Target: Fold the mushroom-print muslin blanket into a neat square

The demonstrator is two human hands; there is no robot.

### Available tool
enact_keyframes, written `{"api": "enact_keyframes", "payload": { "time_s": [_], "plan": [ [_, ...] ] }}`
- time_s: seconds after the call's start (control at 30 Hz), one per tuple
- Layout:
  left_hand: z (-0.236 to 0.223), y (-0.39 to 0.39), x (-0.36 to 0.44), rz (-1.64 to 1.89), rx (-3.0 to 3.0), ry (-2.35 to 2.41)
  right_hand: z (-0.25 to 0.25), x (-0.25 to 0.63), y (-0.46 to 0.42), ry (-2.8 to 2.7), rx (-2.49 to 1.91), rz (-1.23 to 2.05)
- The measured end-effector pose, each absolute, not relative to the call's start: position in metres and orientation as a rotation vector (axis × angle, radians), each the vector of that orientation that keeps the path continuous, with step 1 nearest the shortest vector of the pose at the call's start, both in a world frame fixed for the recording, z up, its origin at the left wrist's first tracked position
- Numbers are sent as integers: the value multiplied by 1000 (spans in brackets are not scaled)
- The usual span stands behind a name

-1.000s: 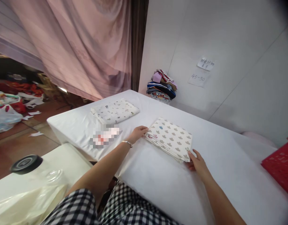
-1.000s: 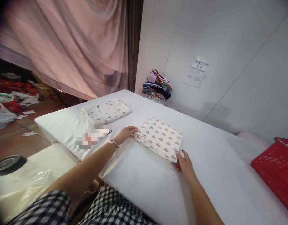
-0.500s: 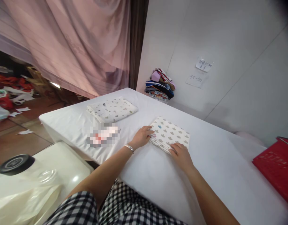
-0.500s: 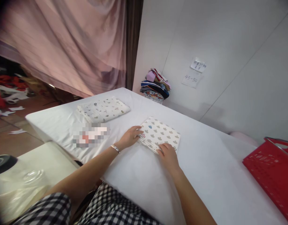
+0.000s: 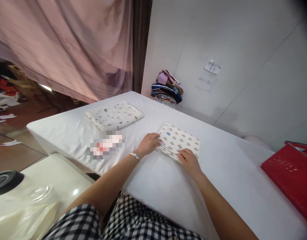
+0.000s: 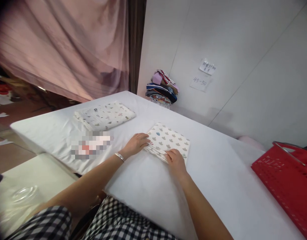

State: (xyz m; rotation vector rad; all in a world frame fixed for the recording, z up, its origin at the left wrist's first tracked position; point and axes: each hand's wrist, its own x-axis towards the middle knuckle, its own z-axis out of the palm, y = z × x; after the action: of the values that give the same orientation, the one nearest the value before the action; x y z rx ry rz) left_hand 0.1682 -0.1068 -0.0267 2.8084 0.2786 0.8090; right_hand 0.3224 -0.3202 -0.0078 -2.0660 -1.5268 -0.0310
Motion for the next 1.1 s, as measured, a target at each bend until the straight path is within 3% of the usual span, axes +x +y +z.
{"api": "enact_keyframes", "payload": {
  "time_s": [0.6,1.1],
  "plan": [
    [-34,-118,165,939,2759,227,-9,319,-322,-1697,-2118,-158],
    [-21,-117,178,799,2945,50,-1,323,-310,-1891,-2337,-189]
  ]
}}
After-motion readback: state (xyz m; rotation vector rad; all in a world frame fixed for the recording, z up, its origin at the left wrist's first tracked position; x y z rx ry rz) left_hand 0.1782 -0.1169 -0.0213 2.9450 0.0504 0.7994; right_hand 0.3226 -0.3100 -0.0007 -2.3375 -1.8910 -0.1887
